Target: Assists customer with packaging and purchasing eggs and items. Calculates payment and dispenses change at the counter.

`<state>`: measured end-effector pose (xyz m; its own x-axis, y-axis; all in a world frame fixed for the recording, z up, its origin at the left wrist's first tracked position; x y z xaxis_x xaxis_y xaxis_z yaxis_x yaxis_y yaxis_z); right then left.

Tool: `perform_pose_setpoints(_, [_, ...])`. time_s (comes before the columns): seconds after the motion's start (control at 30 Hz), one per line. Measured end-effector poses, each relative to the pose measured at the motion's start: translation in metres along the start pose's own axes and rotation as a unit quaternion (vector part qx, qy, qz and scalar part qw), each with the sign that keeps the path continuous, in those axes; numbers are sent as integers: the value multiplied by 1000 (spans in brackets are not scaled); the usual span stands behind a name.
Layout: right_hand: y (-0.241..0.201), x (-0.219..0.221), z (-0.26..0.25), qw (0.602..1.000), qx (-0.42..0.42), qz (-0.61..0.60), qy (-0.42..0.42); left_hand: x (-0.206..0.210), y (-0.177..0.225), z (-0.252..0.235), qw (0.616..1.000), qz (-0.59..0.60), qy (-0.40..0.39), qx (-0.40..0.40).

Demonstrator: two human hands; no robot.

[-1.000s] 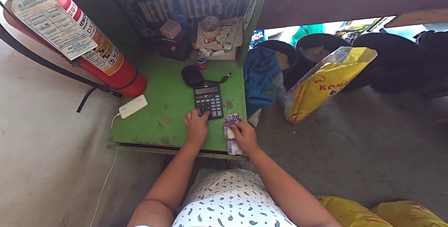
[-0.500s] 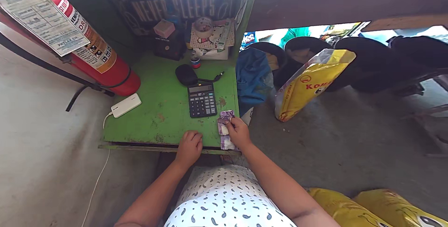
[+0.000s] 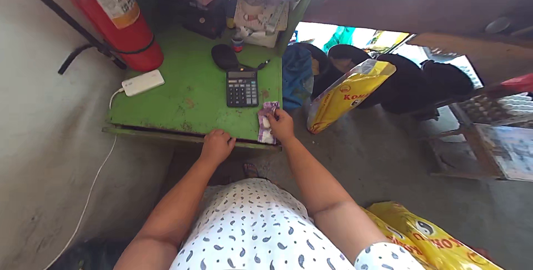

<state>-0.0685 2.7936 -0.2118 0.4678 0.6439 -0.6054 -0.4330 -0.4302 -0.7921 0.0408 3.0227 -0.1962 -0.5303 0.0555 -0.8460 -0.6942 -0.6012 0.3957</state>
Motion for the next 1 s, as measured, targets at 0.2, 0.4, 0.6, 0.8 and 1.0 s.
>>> perform_pose_setpoints(0.2, [2, 6, 2, 999, 25, 6, 32, 17, -8, 25, 1000, 14, 11, 16])
perform_pose_setpoints(0.4, [2, 5, 0, 999, -23, 9, 39, 11, 3, 52, 998, 63, 23, 17])
perform_pose_setpoints(0.6, [0, 6, -1, 999, -35, -1, 28, -22, 25, -56, 984, 28, 173, 33])
perform_pose_setpoints(0.8, [-4, 3, 0, 999, -36, -8, 4, -23, 39, -114, 976, -63, 210, 7])
perform_pose_setpoints(1.0, [-3, 3, -1, 999, -41, -10, -17, -30, 28, -108, 970, -58, 237, 7])
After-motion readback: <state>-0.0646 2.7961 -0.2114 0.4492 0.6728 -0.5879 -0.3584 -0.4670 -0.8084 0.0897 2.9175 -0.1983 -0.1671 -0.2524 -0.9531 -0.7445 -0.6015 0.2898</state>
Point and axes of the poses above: each hand's wrist, its own z-axis away from the middle knuckle, its own x-axis out of the palm, y = z × x, the point moved 4 cm from there along -z, towards the middle knuckle, and after that the axes turned 8 degrees about -y, right-handed, at the moved point
